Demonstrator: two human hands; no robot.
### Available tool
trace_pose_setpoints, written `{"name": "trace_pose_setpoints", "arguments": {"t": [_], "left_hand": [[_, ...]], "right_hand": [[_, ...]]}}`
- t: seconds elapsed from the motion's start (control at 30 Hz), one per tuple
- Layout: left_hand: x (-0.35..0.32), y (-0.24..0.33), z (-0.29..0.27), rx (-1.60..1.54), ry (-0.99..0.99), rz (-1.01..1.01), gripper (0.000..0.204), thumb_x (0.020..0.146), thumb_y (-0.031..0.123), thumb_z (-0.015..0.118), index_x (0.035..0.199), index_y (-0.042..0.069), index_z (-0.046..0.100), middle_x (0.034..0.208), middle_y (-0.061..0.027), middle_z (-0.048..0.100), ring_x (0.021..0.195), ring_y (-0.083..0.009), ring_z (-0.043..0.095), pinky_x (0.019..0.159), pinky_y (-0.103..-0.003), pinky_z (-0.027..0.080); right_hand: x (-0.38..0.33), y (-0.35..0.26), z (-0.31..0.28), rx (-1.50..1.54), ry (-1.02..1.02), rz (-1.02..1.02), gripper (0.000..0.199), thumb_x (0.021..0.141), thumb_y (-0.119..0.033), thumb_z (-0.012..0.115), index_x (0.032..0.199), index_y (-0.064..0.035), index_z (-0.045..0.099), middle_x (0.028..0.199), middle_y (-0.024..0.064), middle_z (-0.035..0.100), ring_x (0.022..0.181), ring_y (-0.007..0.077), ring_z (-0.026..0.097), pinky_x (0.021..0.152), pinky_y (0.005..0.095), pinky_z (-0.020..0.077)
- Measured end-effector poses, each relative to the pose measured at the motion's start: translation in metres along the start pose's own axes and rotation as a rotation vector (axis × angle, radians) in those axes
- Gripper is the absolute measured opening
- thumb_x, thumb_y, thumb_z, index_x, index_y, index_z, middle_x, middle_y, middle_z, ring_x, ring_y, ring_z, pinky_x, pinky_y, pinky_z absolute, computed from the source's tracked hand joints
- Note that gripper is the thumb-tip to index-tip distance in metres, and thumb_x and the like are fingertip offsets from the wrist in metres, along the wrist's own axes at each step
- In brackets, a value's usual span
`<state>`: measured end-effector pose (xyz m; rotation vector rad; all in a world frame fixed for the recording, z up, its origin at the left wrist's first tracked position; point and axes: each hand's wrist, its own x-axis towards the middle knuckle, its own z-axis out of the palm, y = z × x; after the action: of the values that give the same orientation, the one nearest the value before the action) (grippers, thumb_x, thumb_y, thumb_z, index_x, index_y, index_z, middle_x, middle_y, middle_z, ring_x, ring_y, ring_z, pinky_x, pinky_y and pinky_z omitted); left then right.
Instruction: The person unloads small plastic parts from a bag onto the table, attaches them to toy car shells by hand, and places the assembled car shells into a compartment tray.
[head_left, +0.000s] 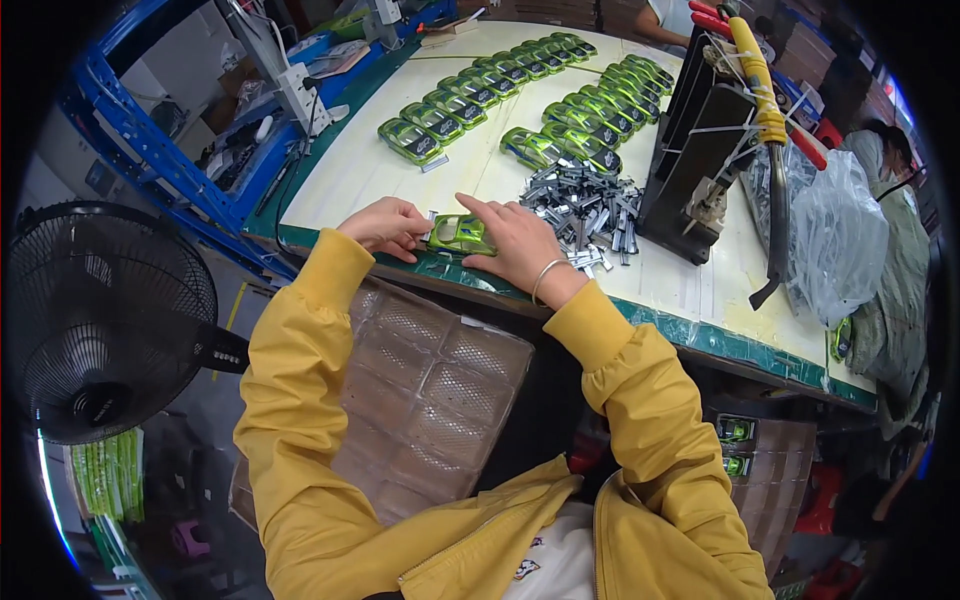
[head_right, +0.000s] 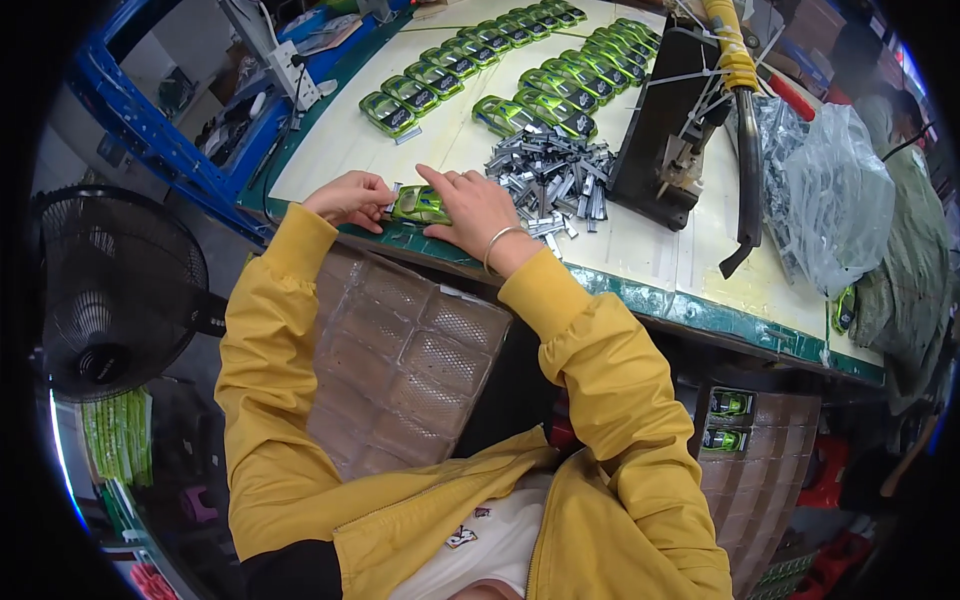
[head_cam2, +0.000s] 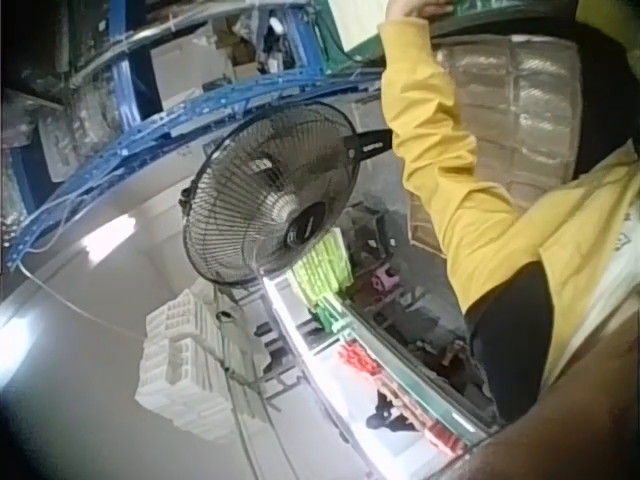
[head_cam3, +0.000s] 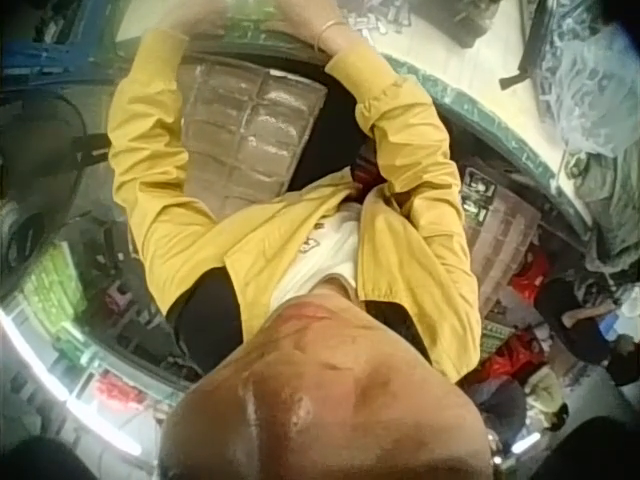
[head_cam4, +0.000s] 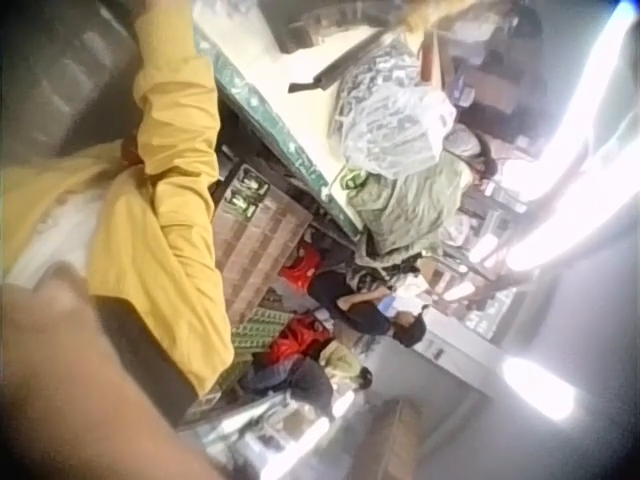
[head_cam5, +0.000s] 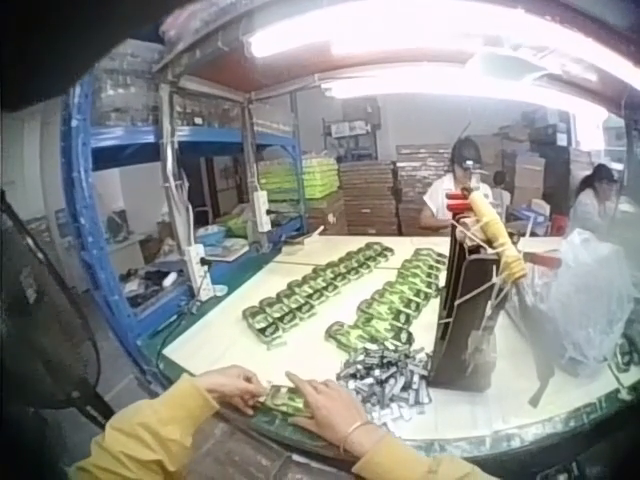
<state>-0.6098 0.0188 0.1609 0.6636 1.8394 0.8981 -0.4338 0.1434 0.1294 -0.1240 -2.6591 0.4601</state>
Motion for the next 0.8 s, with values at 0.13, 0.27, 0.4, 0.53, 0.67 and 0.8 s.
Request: {"name": "trace_pose_setpoints", "arguments": {"t": [0.13,0.27,0.4,0.53,0.67,0.8], "left_hand": [[0.003,-0.005,0.001,0.045,0.043,0.033,0.015,0.078,0.016,0.057,0.077,0.004,0.048,0.065,-0.0003,0.049,0.054,-0.0070,0.050,0.050,-0.024,0.051],[0.003,-0.026,0.019,-0.013,0.256,0.223,0.014,0.075,0.014,0.058,0.080,0.003,0.050,0.065,-0.0018,0.052,0.055,-0.0081,0.051,0.042,-0.022,0.046],[0.009,-0.054,0.051,0.159,0.792,0.612,0.018,0.076,0.014,0.059,0.079,-0.001,0.050,0.061,-0.0060,0.053,0.056,-0.0122,0.051,0.054,-0.026,0.042],[0.014,-0.058,0.051,0.082,0.825,0.691,0.014,0.079,0.013,0.055,0.077,0.000,0.048,0.065,-0.0043,0.051,0.060,-0.0101,0.047,0.055,-0.025,0.041],[-0.016,-0.028,0.057,-0.054,0.821,0.828,0.011,0.084,0.011,0.049,0.085,0.001,0.044,0.078,-0.0039,0.047,0.064,-0.0086,0.043,0.054,-0.022,0.039],[-0.070,0.032,0.104,-0.126,0.730,0.966,0.017,0.083,0.004,0.049,0.093,0.001,0.036,0.089,-0.0057,0.043,0.063,-0.0059,0.043,0.052,-0.017,0.037]], "right_hand": [[0.011,-0.005,0.006,-0.076,0.042,-0.200,0.066,0.065,-0.026,0.067,0.124,-0.0188,0.036,0.116,-0.0003,0.048,0.085,0.0240,0.053,0.073,0.0316,0.0462],[0.020,-0.006,0.009,-0.145,-0.148,-0.207,0.060,0.068,-0.025,0.064,0.123,-0.0194,0.039,0.121,-0.0065,0.045,0.083,0.0251,0.054,0.072,0.0327,0.0462],[0.017,-0.005,0.010,-0.181,-0.027,-0.271,0.057,0.068,-0.025,0.063,0.121,-0.0226,0.041,0.124,-0.0086,0.043,0.077,0.0244,0.052,0.068,0.0325,0.0467],[0.015,-0.010,0.006,-0.190,0.086,-0.286,0.055,0.068,-0.023,0.063,0.119,-0.0192,0.043,0.122,-0.0051,0.046,0.074,0.0263,0.052,0.067,0.0327,0.0463],[0.004,-0.039,-0.017,-0.020,0.292,-0.203,0.055,0.067,-0.022,0.064,0.118,-0.0142,0.044,0.121,-0.0015,0.047,0.068,0.0265,0.050,0.062,0.0320,0.0459],[-0.039,-0.061,-0.054,0.200,0.440,-0.054,0.055,0.068,-0.018,0.062,0.119,-0.0111,0.042,0.125,0.0000,0.043,0.068,0.0243,0.046,0.062,0.0314,0.0455]]}}
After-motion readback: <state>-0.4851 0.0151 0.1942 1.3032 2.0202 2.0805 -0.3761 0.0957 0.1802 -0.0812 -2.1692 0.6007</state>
